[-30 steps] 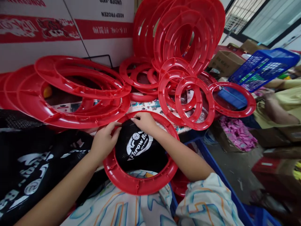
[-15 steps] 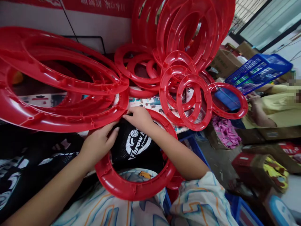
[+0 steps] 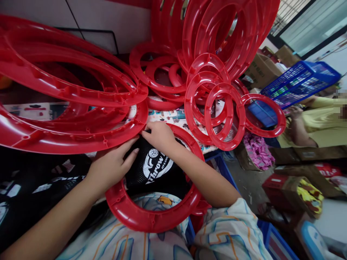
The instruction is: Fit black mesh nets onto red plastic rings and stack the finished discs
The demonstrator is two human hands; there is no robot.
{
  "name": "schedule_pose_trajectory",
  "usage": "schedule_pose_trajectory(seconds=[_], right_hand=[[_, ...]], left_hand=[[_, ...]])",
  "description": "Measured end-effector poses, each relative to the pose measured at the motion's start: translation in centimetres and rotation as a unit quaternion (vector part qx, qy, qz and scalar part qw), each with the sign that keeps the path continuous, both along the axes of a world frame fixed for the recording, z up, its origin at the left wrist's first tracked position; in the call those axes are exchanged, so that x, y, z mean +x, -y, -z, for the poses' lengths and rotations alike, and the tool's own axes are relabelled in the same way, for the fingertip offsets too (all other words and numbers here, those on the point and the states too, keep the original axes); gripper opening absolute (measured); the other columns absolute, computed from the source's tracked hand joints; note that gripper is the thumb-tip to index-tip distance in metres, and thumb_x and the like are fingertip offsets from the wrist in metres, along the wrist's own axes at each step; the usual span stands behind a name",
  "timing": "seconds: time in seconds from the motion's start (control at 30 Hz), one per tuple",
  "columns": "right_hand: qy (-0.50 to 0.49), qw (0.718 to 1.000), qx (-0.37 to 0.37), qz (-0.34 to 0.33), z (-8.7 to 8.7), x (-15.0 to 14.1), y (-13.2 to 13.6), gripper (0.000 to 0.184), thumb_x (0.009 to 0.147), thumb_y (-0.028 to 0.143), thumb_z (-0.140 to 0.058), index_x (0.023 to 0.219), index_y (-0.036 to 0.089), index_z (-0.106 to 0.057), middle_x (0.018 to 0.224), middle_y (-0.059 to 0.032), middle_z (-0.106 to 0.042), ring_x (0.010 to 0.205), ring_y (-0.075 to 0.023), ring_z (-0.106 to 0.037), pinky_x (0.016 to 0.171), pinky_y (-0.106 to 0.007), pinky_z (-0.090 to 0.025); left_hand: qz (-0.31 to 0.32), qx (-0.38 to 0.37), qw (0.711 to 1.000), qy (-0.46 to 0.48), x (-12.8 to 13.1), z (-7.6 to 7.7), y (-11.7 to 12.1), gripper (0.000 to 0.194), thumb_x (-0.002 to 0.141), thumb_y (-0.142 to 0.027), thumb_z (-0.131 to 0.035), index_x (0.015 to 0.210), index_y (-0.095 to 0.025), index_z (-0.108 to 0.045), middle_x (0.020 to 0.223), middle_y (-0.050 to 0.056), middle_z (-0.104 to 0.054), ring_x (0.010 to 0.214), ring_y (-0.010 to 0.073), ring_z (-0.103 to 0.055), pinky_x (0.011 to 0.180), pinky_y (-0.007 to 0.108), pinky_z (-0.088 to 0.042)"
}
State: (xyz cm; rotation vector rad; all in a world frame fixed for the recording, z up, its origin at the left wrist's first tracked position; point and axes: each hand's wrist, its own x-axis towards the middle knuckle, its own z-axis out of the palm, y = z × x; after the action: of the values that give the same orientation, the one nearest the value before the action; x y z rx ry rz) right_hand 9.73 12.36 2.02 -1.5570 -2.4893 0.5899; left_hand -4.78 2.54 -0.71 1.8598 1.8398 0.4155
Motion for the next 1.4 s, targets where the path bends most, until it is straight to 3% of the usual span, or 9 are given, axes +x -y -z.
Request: schedule_pose_trajectory(seconds=[0.2, 0.37, 0.67, 1.0, 1.3, 1.4], right_hand=[[0.007, 1.000, 0.000, 0.004, 0.1, -0.4, -0.1, 0.018, 0.087, 0.025, -0.058, 0.079, 0.016, -0.071, 0.082, -0.0039, -0.073, 0.076, -0.0154, -0.062, 0.068, -0.025, -0.040], [0.031, 0.999, 0.013, 0.021, 0.1, -0.6, 0.1, 0.016, 0.085, 0.025, -0.058, 0.080, 0.017, -0.071, 0.084, -0.0046, -0.073, 0.078, -0.0176, -0.062, 0.067, -0.027, -0.039], [-0.050, 0.998, -0.039, 0.026, -1.2, 2.0, -0.6, 0.012, 0.085, 0.018, -0.064, 0.076, 0.015, -0.072, 0.073, -0.0012, -0.069, 0.071, -0.0129, -0.058, 0.069, -0.025, -0.040], [0.026, 1.000, 0.010, 0.012, -1.1, 1.1, -0.5, 0.017, 0.089, 0.021, -0.059, 0.081, 0.014, -0.072, 0.079, -0.0042, -0.070, 0.072, -0.0140, -0.057, 0.069, -0.026, -0.038], [0.072, 0.997, 0.005, 0.009, -1.3, 1.0, -0.7, 0.019, 0.091, 0.025, -0.057, 0.084, 0.015, -0.072, 0.084, -0.0060, -0.071, 0.078, -0.0158, -0.059, 0.073, -0.027, -0.040], [0.097, 0.995, 0.012, 0.004, -1.2, 0.8, -0.8, 0.020, 0.092, 0.026, -0.055, 0.086, 0.015, -0.071, 0.088, -0.0071, -0.071, 0.082, -0.0173, -0.060, 0.076, -0.028, -0.041]], left_hand=[[0.005, 0.018, 0.999, -0.027, 0.0, 0.0, 0.0, 0.054, 0.096, -0.043, -0.025, 0.144, -0.024, -0.043, 0.131, 0.012, -0.063, 0.110, 0.0304, -0.065, 0.091, 0.044, -0.052], [0.014, 0.027, 0.999, -0.029, 0.1, 0.0, -0.2, 0.054, 0.096, -0.041, -0.027, 0.146, -0.024, -0.039, 0.136, 0.011, -0.059, 0.120, 0.0296, -0.059, 0.097, 0.044, -0.049], [0.007, -0.017, 1.000, -0.011, -0.1, -0.1, 0.0, 0.055, 0.095, -0.045, -0.026, 0.143, -0.025, -0.044, 0.129, 0.010, -0.065, 0.108, 0.0278, -0.066, 0.097, 0.043, -0.049], [0.008, 0.002, 1.000, 0.001, -0.1, 0.1, 0.0, 0.055, 0.095, -0.045, -0.029, 0.145, -0.025, -0.041, 0.135, 0.008, -0.061, 0.117, 0.0271, -0.061, 0.101, 0.042, -0.046], [0.007, 0.018, 1.000, -0.006, -0.1, 0.1, 0.1, 0.053, 0.095, -0.044, -0.030, 0.142, -0.024, -0.045, 0.125, 0.010, -0.067, 0.107, 0.0275, -0.066, 0.099, 0.044, -0.047], [0.006, 0.008, 1.000, 0.011, -0.1, 0.1, 0.1, 0.054, 0.095, -0.044, -0.031, 0.144, -0.025, -0.042, 0.134, 0.009, -0.062, 0.116, 0.0269, -0.062, 0.101, 0.043, -0.047]])
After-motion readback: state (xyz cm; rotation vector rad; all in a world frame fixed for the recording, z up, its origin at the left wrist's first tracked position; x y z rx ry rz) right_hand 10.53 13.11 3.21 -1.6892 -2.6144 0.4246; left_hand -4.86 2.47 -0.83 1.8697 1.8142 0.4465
